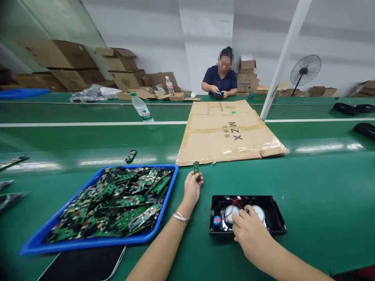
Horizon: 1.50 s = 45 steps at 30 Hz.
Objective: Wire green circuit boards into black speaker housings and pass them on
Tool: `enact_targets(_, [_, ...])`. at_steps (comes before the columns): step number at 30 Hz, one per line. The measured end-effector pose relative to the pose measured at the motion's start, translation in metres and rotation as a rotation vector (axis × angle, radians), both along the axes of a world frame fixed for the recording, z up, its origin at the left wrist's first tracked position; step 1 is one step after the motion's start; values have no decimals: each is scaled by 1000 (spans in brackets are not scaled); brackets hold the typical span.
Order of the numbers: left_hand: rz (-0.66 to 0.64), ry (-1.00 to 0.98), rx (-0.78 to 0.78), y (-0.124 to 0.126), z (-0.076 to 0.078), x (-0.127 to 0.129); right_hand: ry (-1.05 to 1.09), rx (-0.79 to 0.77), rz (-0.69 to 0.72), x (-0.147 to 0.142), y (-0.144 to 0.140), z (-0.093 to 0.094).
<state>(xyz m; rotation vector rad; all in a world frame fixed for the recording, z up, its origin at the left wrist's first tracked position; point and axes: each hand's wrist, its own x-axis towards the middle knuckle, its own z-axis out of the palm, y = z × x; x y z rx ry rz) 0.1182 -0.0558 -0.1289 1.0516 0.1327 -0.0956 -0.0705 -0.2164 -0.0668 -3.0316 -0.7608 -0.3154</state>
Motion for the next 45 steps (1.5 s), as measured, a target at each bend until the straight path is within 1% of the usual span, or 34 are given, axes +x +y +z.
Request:
enact_targets(3, [-64,14,14,-1,17,-4,25,129,-19,-14,4,-5])
enact_targets(5, [-160,13,33,0,33,-10,101,281,-60,-19,0,-6])
enact_targets(7, [-276,7,65,4,52,-16,188,492,-168,-20,-7,-3])
enact_targets(9, [-386,-3,114,9,72,-22,227,692,-294,-16,-12,1])
enact_targets(11, [-495,-36,223,17,90,-27,246,827,-357,-7,-13,8])
enact_targets(12, [-558,-71,314,21,98,-29,259,862,-350,-1,-11,13])
enact_targets(14, [-674,-172,529,30,109,-33,278,906,-280,13,-5,23])
enact_targets(16, [-734,-280,724,36,116,-37,254,958,-195,24,3,32])
enact_targets(18, [-725,-344,865,40,120,-42,217,1036,-142,32,9,35])
enact_targets(20, [-702,-379,996,42,122,-48,187,1136,-122,35,12,32])
enact_targets(21, [-696,-392,1049,41,123,-51,171,1192,-129,35,12,28])
enact_targets(23, [-702,-431,1127,40,125,-55,134,1293,-194,33,11,20])
enact_targets(25, [-717,-486,1166,40,126,-56,114,1323,-286,32,9,14])
enact_targets(27, [-756,-505,1141,39,128,-54,136,1285,-318,31,8,12])
enact_targets(28, [-787,-483,1084,39,129,-53,150,1256,-308,31,8,13])
enact_targets(29, [-830,-438,992,39,129,-51,159,1230,-288,31,8,15])
enact_targets(31, [-921,-321,732,39,129,-49,154,1198,-244,31,9,18])
enact_targets(33, [-985,-234,478,38,126,-49,129,1195,-218,30,10,21])
enact_targets(35, [-1030,-198,330,36,122,-49,103,1212,-217,29,10,21])
enact_targets(37, [-1043,-197,289,32,119,-50,79,1213,-231,28,10,20])
enact_targets(40, [-1015,-242,329,26,116,-53,49,1184,-240,28,11,18])
enact_targets(43, [-1045,-307,428,20,117,-57,13,1163,-240,27,13,18])
enact_targets(45, [-1057,-376,536,17,118,-60,-10,1170,-239,26,13,18])
